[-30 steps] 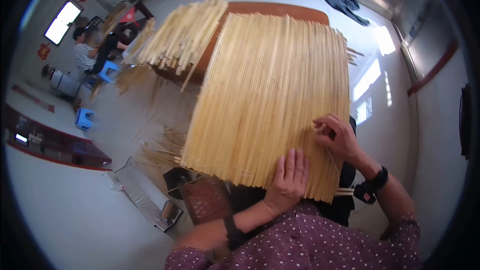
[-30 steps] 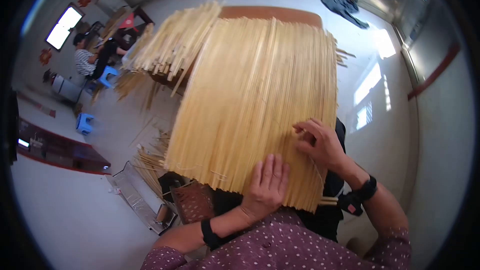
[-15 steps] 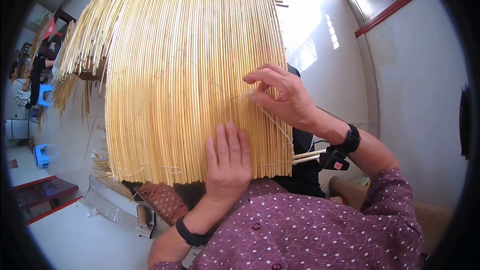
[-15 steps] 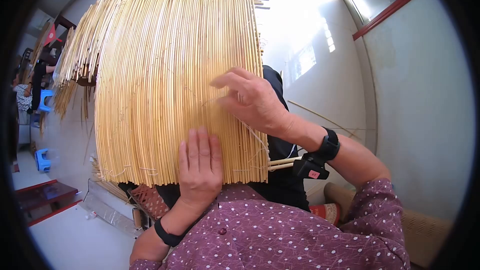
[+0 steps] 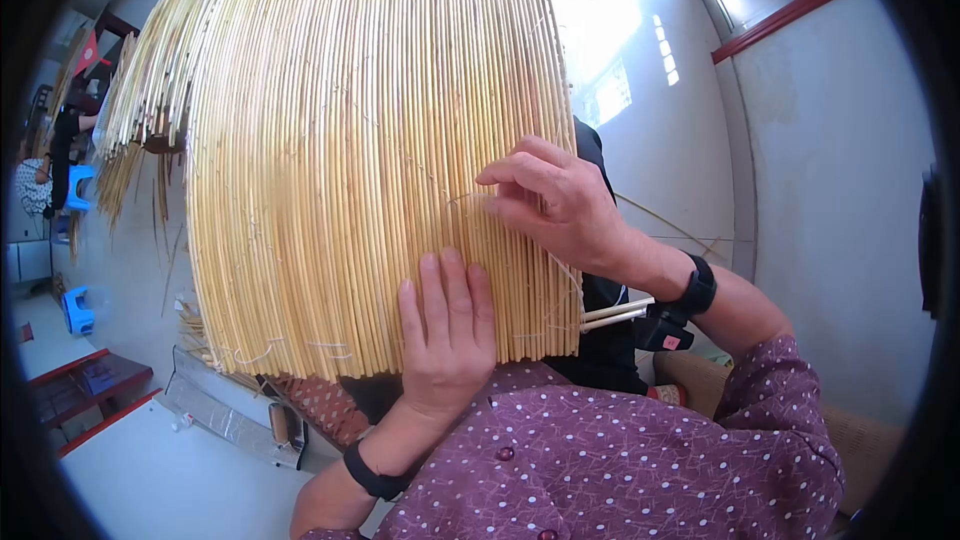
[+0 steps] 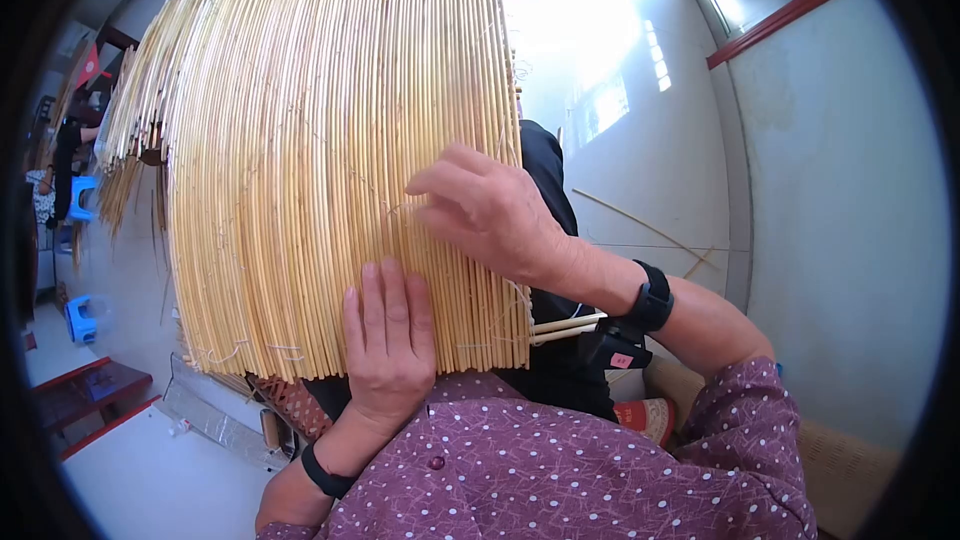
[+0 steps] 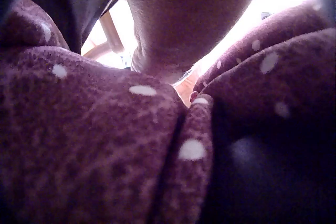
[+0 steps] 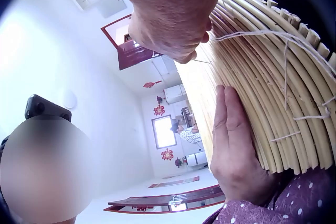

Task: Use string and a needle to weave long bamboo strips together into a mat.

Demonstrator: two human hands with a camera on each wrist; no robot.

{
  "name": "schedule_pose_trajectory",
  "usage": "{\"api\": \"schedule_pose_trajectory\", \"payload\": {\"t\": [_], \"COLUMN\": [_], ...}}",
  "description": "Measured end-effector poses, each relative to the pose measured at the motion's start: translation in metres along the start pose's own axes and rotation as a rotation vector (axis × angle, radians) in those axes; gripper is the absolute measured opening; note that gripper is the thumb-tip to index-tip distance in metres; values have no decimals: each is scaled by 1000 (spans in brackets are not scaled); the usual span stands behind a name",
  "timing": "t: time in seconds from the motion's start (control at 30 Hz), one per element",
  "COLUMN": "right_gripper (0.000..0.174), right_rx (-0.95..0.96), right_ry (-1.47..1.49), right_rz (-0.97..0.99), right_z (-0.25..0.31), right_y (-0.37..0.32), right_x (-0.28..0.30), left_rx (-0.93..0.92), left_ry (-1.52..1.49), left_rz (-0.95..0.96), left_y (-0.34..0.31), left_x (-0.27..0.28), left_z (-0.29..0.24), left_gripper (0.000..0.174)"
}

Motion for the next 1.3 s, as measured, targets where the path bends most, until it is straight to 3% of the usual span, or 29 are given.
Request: {"api": "schedule_pose_trajectory", "payload": {"t": [0.43,0.9,1.1,1.3], "right_gripper": [14,8,8,15], "right_rx": [114,268,338,466], "right_ry": [-39,-366,-371,-392], "right_rz": [-45,132,225,170], "right_z": [15,35,41,47], "right_y": [11,24,30,36], "right_x": [-4,-15,-20,-20], "left_rx": [-4,0,-3,2], "left_ry": [-1,-11,-20,-27], "left_rz": [6,-18,-9,0], "left_y": [-1,-3,-3,-3], "left_x": [-1,-3,-2,-3], "left_z": [0,1,2,2], "left_gripper": [38,39,40,41]}}
Point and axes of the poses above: each hand's wrist, its own y-axis towards the middle knuckle, its own x-axis out of the back of the hand, z = x × y, the point moved 8 cm from there along y, towards the middle knuckle, and after that the axes turned 11 degrees about -y, right-handed, at the moved point
